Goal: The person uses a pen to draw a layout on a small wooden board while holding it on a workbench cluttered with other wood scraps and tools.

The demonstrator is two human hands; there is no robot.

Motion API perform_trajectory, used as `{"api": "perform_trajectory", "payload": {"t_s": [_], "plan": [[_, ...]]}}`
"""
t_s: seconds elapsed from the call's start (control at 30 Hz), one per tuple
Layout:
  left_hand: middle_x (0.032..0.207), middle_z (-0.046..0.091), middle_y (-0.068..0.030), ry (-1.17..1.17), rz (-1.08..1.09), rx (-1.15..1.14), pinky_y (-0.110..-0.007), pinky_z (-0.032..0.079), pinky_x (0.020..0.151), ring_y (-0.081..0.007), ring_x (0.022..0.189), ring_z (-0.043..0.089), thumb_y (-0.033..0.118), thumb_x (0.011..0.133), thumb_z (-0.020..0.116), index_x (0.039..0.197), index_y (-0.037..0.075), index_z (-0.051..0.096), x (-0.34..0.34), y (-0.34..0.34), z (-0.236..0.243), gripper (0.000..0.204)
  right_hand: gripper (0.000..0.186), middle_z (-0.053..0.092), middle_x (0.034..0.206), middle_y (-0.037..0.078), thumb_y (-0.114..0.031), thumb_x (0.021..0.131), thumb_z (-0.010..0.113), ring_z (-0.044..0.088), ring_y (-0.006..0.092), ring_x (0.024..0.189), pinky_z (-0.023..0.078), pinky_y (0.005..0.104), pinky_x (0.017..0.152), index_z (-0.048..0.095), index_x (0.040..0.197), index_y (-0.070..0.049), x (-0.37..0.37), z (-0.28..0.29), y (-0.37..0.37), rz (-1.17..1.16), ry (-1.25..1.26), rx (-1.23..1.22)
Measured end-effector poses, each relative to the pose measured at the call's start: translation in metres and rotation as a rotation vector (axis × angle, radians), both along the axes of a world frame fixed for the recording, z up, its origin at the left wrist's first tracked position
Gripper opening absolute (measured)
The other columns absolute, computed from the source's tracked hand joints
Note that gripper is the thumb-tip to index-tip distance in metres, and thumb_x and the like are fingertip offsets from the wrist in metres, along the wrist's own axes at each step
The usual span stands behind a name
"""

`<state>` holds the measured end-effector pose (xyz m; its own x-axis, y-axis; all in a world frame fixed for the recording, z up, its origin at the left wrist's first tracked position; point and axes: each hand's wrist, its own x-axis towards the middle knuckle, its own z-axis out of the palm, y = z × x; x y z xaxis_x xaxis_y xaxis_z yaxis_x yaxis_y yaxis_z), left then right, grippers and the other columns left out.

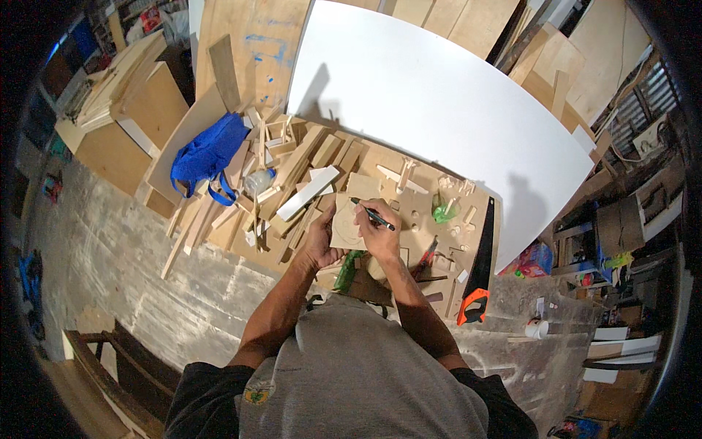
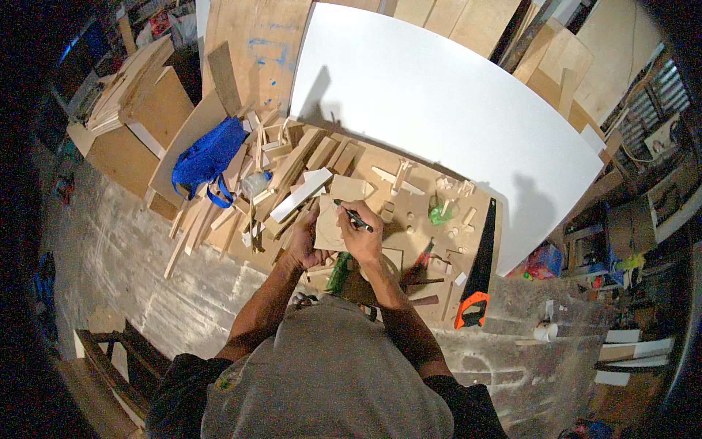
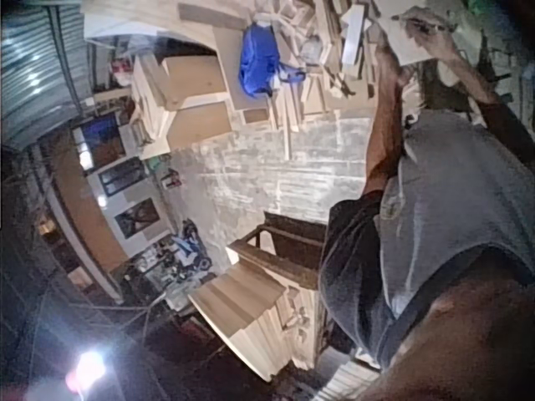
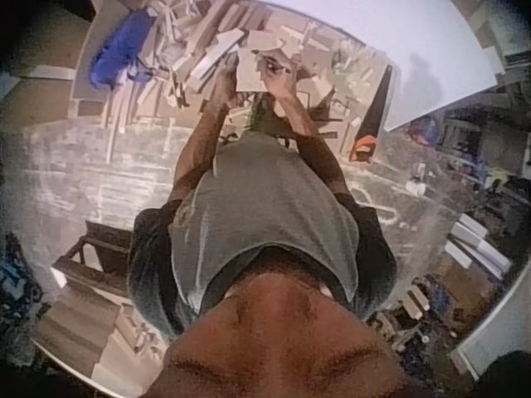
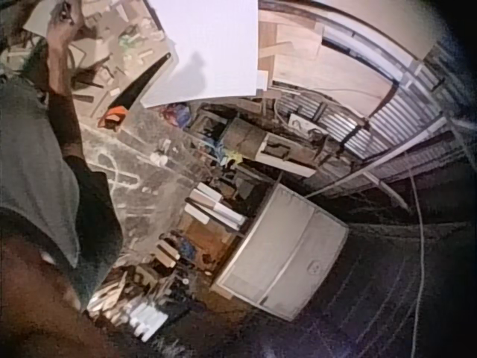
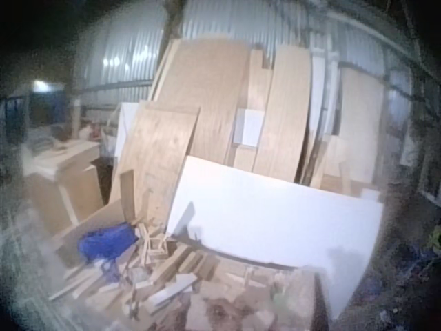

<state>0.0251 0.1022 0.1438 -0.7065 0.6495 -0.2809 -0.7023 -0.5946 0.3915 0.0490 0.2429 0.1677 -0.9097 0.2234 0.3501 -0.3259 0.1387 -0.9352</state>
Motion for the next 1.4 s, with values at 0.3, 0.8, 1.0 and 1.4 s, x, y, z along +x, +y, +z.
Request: {"api": "perform_trajectory", "payload": {"t_s": [0.3,0.8,1.0,1.4], "plan": [[0.09,0.07,-0.0067,-0.045,0.119,-0.095,-0.024,0.055,0.048,-0.0156,0.064,0.068,0.055,0.099,0.036,0.118,0.007,0.058,0.007,0.004,0.025,0.056,0.009,0.066,0.081,0.008,0.001,0.088,0.065,0.063,0.0098,0.068,0.049,0.0241,0.057,0.063,0.096,0.001,0.007,0.001,-0.001,0.057,-0.025,-0.044],[0.07,0.067,-0.0044,0.014,-0.11,-0.082,-0.02,0.042,0.031,-0.0122,0.041,0.058,0.055,0.099,0.037,0.107,0.008,0.062,0.011,-0.019,0.009,0.054,0.003,0.066,0.078,0.004,0.0,0.089,0.063,0.06,0.0066,0.066,0.048,0.0225,0.059,0.061,0.092,-0.001,0.017,-0.001,-0.007,0.076,0.079,0.249],[0.09,0.07,-0.0066,0.058,-0.114,0.014,-0.024,0.055,0.05,-0.0158,0.066,0.069,0.054,0.098,0.038,0.118,0.007,0.058,0.01,-0.019,-0.003,0.055,0.009,0.066,0.083,0.006,0.002,0.088,0.064,0.06,0.0069,0.071,0.048,0.0215,0.062,0.06,0.095,0.001,0.02,-0.005,-0.009,0.048,0.051,0.116],[0.112,0.065,-0.0104,0.019,-0.083,0.095,-0.033,0.059,0.077,-0.0223,0.093,0.069,0.051,0.099,0.039,0.125,0.007,0.053,0.013,-0.016,0.001,0.053,0.007,0.065,0.083,0.005,0.002,0.091,0.06,0.057,0.0047,0.063,0.046,0.0204,0.047,0.056,0.098,0.001,0.015,-0.012,-0.009,0.004,0.035,0.022]]}}
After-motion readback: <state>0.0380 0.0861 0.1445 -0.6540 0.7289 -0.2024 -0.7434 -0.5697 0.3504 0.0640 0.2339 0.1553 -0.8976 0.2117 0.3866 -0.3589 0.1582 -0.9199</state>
